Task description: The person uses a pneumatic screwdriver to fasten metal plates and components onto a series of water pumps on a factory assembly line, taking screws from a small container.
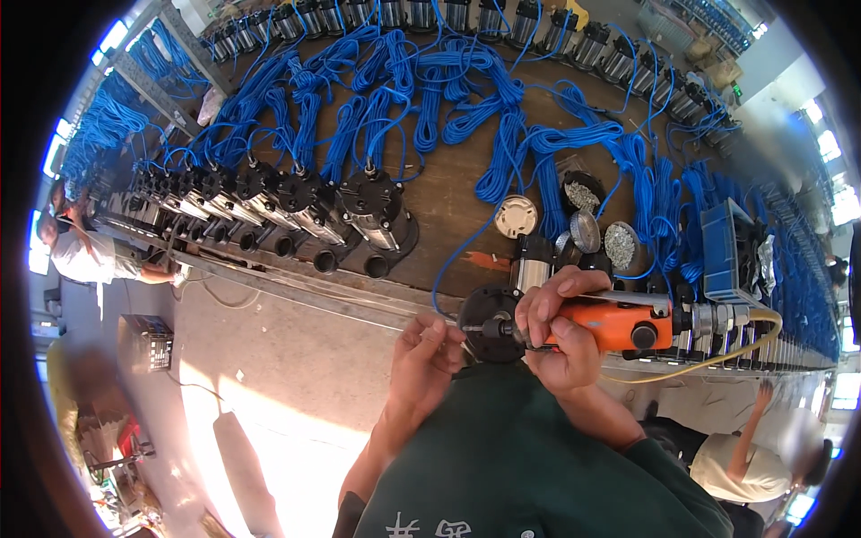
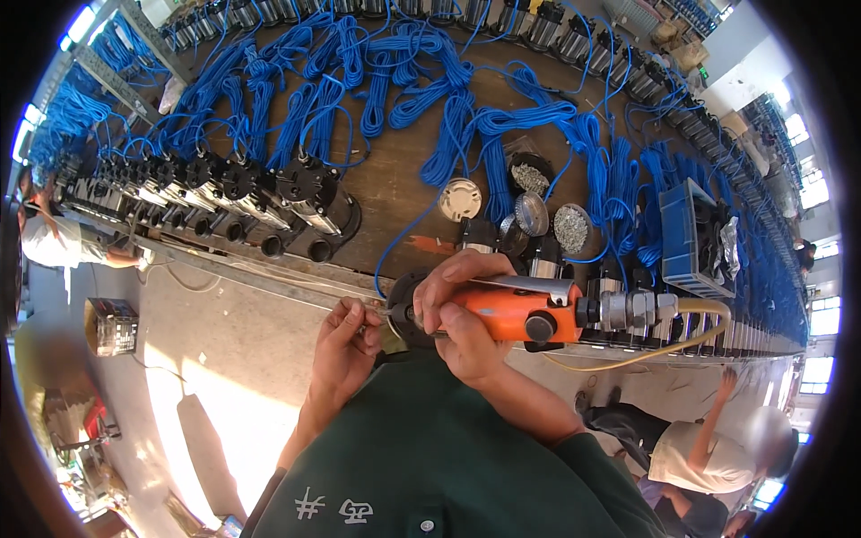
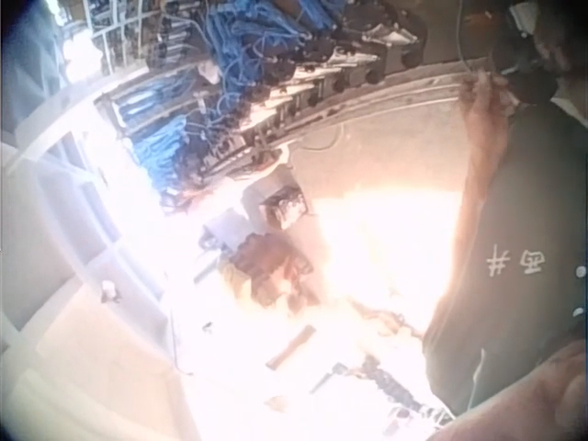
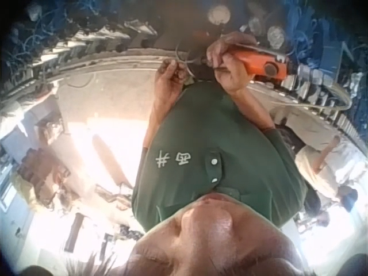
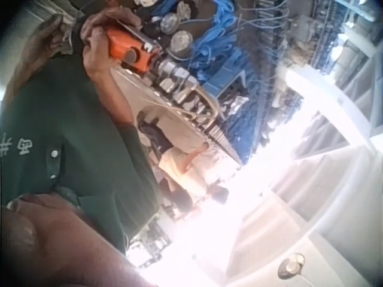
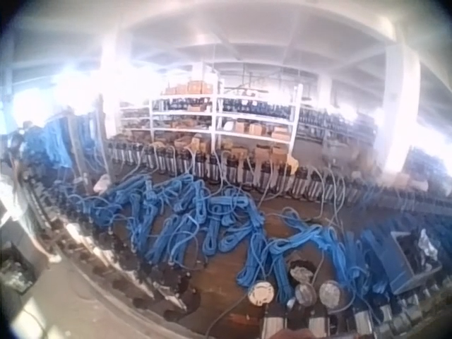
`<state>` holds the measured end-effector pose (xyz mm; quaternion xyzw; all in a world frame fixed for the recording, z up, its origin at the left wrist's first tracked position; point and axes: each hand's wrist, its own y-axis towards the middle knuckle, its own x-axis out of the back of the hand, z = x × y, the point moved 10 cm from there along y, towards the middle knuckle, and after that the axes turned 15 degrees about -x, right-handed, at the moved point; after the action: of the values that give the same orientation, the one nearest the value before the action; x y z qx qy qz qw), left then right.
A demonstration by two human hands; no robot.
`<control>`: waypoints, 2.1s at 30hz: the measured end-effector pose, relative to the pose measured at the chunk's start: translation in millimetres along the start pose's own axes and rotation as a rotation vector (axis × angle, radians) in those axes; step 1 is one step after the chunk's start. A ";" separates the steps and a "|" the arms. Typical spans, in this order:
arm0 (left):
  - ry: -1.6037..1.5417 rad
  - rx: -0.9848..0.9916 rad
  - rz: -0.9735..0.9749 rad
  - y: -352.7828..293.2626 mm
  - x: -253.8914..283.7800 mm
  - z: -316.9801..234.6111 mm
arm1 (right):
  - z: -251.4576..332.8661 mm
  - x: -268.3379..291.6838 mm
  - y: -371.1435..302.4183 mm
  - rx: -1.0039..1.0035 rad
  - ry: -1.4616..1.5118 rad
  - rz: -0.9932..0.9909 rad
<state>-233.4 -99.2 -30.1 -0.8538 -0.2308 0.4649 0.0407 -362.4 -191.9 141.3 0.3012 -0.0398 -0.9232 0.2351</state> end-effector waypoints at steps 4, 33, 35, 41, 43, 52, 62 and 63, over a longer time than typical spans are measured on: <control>-0.023 0.051 -0.031 0.8 -2.4 8.1 | -2.5 6.0 0.0 -0.008 0.036 -0.026; 0.590 -0.117 0.272 -25.3 -3.6 22.4 | -21.5 25.2 -25.3 -0.193 0.007 -0.045; 0.628 -0.117 0.306 -25.5 -8.1 19.1 | -26.6 40.3 -35.8 -0.261 0.061 -0.115; 0.555 -0.073 0.434 -24.9 -14.1 15.0 | -18.0 43.2 -31.7 -0.179 -0.037 0.011; 0.569 -0.006 0.435 -24.7 -14.2 13.6 | -18.2 45.7 -35.9 -0.132 0.016 -0.076; 0.573 -0.098 0.442 -32.3 -20.9 3.2 | -29.9 98.0 -63.1 0.050 -0.202 -0.076; 0.970 -0.386 0.546 -25.0 -33.9 1.2 | -16.2 24.5 -33.1 -0.105 -0.017 0.256; 1.032 -0.453 0.558 -25.3 -39.5 -3.0 | -21.4 26.5 -33.4 -0.153 0.038 0.174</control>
<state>-258.1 -93.4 9.4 -0.9838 -0.0424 -0.0743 -0.1577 -382.6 -173.0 102.4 0.2951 0.0091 -0.8939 0.3372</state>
